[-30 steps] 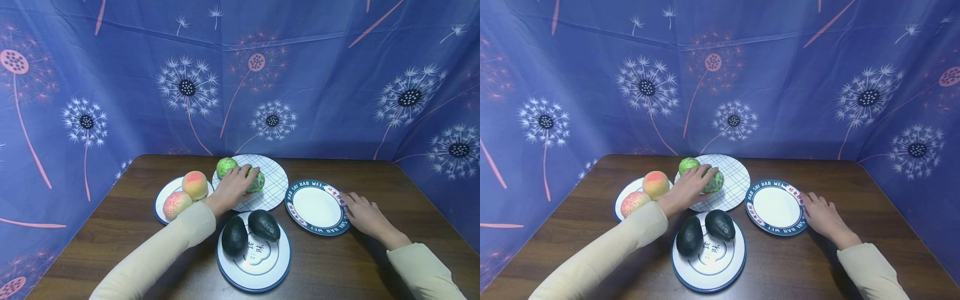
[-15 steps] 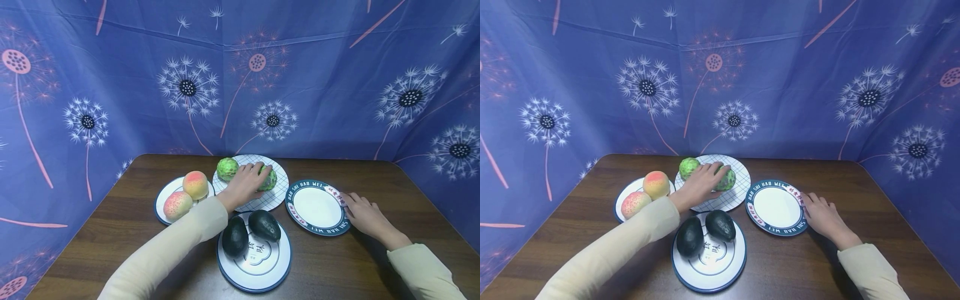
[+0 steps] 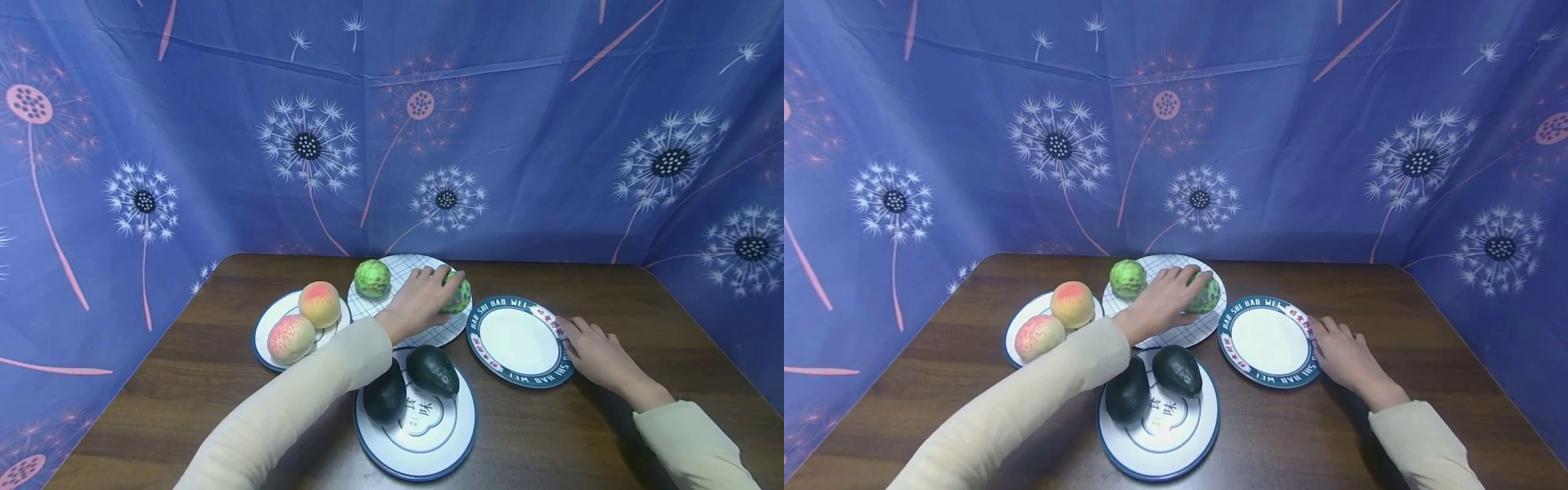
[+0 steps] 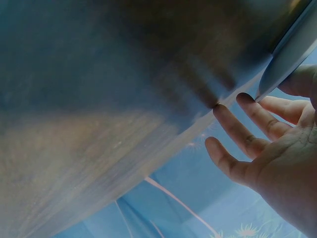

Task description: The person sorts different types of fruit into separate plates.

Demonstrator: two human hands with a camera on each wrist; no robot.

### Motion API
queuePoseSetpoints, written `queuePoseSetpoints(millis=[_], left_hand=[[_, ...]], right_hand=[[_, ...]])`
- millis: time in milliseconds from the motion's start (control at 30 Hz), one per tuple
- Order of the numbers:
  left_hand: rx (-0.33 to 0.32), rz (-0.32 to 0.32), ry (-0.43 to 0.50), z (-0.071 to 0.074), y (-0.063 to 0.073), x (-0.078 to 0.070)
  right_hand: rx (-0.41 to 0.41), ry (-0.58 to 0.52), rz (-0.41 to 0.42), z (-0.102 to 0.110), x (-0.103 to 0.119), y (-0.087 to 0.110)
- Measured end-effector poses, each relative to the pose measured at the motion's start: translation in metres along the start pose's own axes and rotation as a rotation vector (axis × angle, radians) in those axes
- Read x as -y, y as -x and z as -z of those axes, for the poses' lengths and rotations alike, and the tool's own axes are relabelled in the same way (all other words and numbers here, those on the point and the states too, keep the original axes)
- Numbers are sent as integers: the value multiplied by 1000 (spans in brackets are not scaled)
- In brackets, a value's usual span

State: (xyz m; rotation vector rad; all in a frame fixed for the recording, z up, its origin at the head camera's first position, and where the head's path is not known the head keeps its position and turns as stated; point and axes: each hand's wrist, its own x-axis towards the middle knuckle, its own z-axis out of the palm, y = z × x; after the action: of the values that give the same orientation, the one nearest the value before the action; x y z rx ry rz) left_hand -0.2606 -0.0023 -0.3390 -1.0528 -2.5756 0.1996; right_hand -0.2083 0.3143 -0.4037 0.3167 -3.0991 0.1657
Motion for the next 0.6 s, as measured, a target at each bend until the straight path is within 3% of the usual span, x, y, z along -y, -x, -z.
queuePoseSetpoints(millis=[600], left_hand=[[40,-46,-43,4,-31,-27]], right_hand=[[14,8,-14,0,0,-2]])
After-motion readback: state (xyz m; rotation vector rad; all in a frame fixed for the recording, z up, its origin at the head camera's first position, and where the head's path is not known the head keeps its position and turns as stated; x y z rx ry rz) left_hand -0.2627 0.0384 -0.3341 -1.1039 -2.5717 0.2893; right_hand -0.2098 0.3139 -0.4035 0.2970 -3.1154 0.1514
